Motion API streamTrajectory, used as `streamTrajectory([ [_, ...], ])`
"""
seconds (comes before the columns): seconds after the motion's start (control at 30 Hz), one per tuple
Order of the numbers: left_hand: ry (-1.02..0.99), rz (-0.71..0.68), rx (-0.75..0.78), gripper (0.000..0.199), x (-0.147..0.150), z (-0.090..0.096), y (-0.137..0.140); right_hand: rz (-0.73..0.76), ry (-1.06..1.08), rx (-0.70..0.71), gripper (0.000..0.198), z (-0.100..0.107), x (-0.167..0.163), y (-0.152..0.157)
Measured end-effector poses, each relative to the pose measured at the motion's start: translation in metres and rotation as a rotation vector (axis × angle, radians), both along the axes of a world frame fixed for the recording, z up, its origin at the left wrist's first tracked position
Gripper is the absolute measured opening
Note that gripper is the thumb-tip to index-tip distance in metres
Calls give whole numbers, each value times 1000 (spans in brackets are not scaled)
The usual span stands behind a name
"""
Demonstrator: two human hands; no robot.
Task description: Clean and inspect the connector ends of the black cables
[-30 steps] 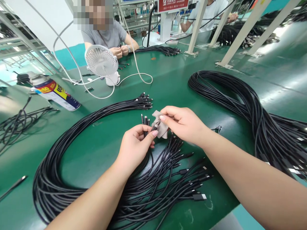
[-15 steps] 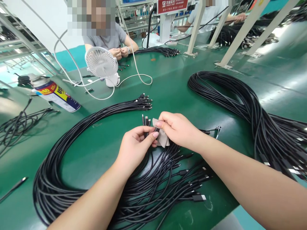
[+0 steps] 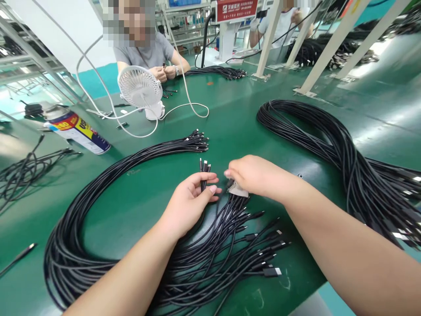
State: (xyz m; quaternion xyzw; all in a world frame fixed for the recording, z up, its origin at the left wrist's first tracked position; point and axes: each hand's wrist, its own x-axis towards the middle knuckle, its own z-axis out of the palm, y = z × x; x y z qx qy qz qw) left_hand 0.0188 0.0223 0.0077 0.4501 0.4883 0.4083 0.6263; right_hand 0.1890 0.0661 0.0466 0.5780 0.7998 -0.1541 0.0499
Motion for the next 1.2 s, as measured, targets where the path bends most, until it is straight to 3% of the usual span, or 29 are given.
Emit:
streamTrajectory([
  [0.13,13,-2,-22,17,0,1,1,4,-26,-112,31,1,9,1],
  [0.23,31,-38,-17,11,1,3,1,-88,6,4,29,-3,17,6],
  [0.3,43,-58,8,8,2,4,0,-164,220,126,32,-8,20,9],
  [0.37,30,-76,25,6,2,5,0,-173,595,141,34,-15,21,11],
  [0.47,-33,-83,22,13,0,6,-1,-61,1034,-62,31,-24,15,11],
  [0.63,-142,-40,-39,35,-2,8,0,53,1251,-371,14,-31,3,7],
  [0.87,-148,-51,-1,25,1,8,-1,82,1264,-559,20,-32,3,5],
  [0.97,-114,-36,20,23,-1,6,-1,96,1151,-395,14,-30,2,3],
  [1.1,-92,3,34,24,-3,5,0,63,935,-117,26,-26,1,1],
  [1.2,-90,-7,55,25,-2,4,1,41,1034,-281,23,-27,0,-2],
])
